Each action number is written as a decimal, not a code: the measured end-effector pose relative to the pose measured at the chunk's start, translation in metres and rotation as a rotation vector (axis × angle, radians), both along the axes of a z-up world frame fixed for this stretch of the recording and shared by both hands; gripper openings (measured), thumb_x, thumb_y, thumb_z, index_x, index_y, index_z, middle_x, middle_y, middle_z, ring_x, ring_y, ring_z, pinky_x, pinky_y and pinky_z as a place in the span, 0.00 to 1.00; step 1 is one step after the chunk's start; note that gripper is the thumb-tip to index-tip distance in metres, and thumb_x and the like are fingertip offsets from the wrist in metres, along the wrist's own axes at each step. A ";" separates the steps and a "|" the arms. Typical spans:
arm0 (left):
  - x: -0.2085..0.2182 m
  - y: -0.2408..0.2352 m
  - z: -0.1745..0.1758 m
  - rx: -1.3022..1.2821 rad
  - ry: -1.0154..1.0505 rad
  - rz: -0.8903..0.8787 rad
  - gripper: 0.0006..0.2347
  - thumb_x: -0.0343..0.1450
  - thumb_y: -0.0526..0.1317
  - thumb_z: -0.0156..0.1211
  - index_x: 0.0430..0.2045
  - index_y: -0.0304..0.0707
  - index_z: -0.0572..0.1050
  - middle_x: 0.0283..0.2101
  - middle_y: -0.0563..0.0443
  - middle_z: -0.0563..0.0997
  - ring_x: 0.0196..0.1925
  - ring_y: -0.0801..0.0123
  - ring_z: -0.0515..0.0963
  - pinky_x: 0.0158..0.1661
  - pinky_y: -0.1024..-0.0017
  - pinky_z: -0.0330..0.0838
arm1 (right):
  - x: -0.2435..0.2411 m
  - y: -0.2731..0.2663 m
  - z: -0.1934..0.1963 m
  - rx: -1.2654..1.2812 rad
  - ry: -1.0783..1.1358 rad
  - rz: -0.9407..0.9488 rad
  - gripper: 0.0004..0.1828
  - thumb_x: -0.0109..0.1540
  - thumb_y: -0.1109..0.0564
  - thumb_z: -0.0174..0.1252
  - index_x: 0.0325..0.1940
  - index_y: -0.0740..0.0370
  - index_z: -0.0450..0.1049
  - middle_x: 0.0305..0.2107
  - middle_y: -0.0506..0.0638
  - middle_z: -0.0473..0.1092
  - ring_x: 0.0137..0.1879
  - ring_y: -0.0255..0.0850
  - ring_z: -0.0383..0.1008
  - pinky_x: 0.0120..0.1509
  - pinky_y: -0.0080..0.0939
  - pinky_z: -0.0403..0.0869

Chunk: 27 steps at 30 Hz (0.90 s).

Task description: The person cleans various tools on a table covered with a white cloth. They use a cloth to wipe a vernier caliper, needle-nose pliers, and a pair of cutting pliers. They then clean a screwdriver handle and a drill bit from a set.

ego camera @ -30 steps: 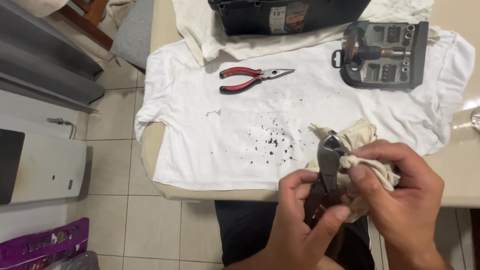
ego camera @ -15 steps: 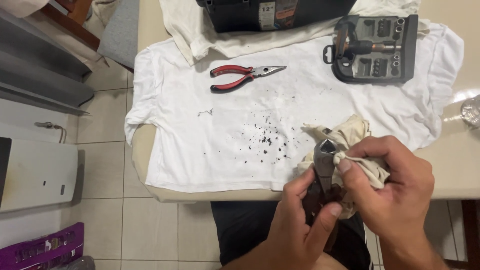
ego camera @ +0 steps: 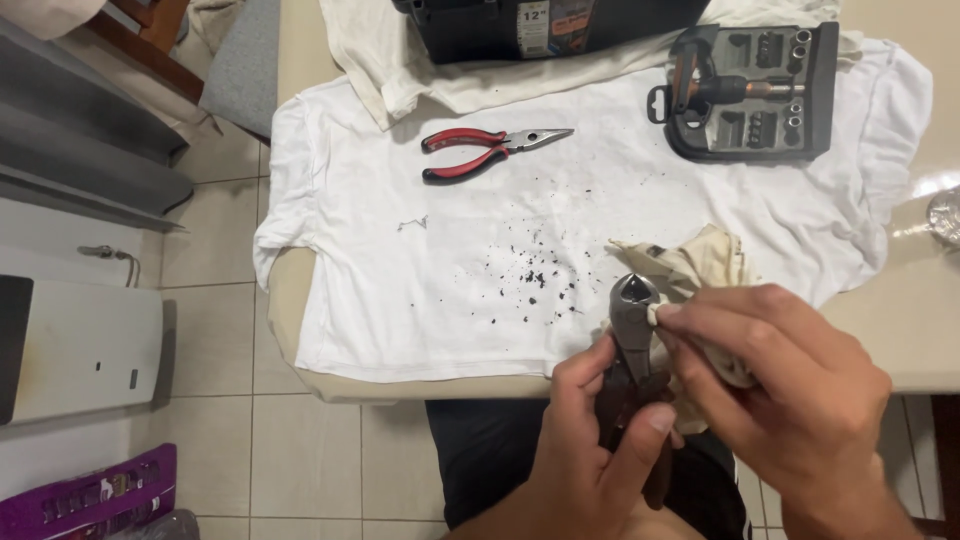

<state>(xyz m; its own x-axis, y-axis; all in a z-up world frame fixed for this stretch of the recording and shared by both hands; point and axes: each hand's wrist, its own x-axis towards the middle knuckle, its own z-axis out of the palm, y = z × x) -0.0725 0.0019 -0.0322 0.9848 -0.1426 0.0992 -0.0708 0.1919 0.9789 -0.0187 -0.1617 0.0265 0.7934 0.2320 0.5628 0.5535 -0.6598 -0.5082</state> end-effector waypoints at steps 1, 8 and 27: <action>0.000 -0.002 0.002 -0.083 0.031 -0.026 0.29 0.85 0.48 0.57 0.74 0.20 0.57 0.46 0.30 0.84 0.39 0.57 0.86 0.44 0.60 0.85 | 0.001 -0.002 0.002 -0.043 0.027 -0.008 0.06 0.70 0.70 0.69 0.51 0.71 0.84 0.45 0.64 0.81 0.48 0.49 0.84 0.55 0.43 0.82; -0.007 -0.005 -0.012 0.196 -0.054 0.071 0.29 0.83 0.50 0.57 0.72 0.21 0.62 0.70 0.26 0.80 0.73 0.48 0.82 0.69 0.57 0.79 | -0.005 0.002 0.000 -0.056 0.137 -0.087 0.04 0.71 0.67 0.64 0.51 0.67 0.79 0.45 0.57 0.81 0.50 0.47 0.83 0.58 0.43 0.79; -0.017 -0.017 -0.034 0.315 -0.053 0.138 0.28 0.81 0.47 0.61 0.71 0.23 0.65 0.67 0.30 0.82 0.69 0.50 0.85 0.67 0.60 0.80 | -0.017 -0.008 -0.011 -0.005 0.614 -0.380 0.05 0.66 0.54 0.66 0.46 0.50 0.84 0.31 0.34 0.82 0.19 0.36 0.57 0.28 0.40 0.63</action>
